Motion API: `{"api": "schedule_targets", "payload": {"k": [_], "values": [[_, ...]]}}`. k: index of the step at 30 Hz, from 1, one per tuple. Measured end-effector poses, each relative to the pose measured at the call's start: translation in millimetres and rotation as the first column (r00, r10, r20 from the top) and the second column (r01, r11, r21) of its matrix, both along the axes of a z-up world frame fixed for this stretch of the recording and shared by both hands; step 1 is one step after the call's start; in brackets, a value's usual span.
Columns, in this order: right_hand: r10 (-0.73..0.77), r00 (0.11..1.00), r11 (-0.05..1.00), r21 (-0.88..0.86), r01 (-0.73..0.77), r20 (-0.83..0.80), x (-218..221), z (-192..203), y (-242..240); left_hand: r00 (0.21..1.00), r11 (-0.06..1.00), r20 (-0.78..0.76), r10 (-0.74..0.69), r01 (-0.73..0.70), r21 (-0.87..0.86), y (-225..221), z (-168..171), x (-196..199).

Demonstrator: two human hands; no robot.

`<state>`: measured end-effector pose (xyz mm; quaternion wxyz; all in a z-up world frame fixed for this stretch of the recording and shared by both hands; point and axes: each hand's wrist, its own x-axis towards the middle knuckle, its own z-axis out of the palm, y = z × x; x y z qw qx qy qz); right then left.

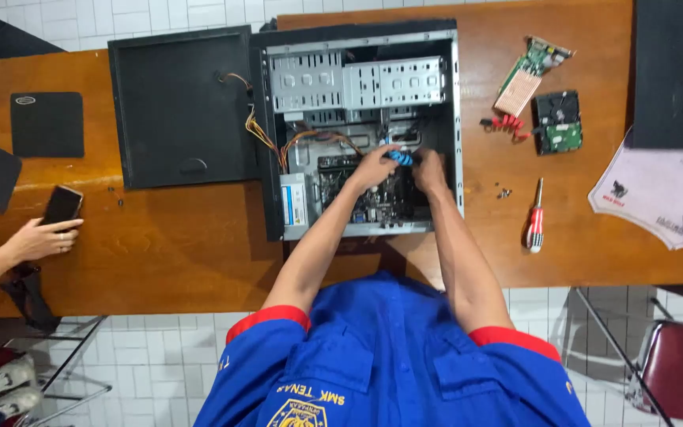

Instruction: Connecting internal cables and installing a hard drive into a desktop computer case.

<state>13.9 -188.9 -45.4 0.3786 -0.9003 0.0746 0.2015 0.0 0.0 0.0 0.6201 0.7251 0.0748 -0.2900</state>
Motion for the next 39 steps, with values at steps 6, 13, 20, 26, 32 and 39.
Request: {"api": "schedule_targets", "payload": {"k": [6,13,20,26,32,39], "values": [[0.159,0.982,0.980,-0.139,-0.144,0.107,5.7,-29.0,-5.1,0.999,0.998,-0.015,0.036,-0.037,-0.045,3.1,5.1,-6.7],[0.178,0.983,0.966,-0.198,-0.166,0.046,11.4,-47.7,-3.8,0.999,0.999,0.000,0.043,-0.043,0.008,13.2,52.6,-21.2],[0.134,0.991,0.973,-0.186,-0.137,-0.028,9.2,-29.4,-0.4,0.993,0.994,0.043,0.111,-0.111,-0.008,32.4,52.7,-25.9],[0.137,0.990,0.973,-0.183,-0.142,-0.041,1.1,-14.2,-4.7,0.965,0.971,0.116,0.235,-0.228,-0.072,38.1,42.7,-40.2],[0.116,0.992,0.979,-0.163,-0.121,-0.037,2.2,-11.6,3.0,0.945,0.956,0.145,0.292,-0.283,-0.079,48.2,29.6,-38.6],[0.145,0.989,0.968,-0.203,-0.146,-0.020,1.0,-10.6,4.4,0.942,0.954,0.152,0.301,-0.294,-0.068,46.5,25.6,-37.7]]}}
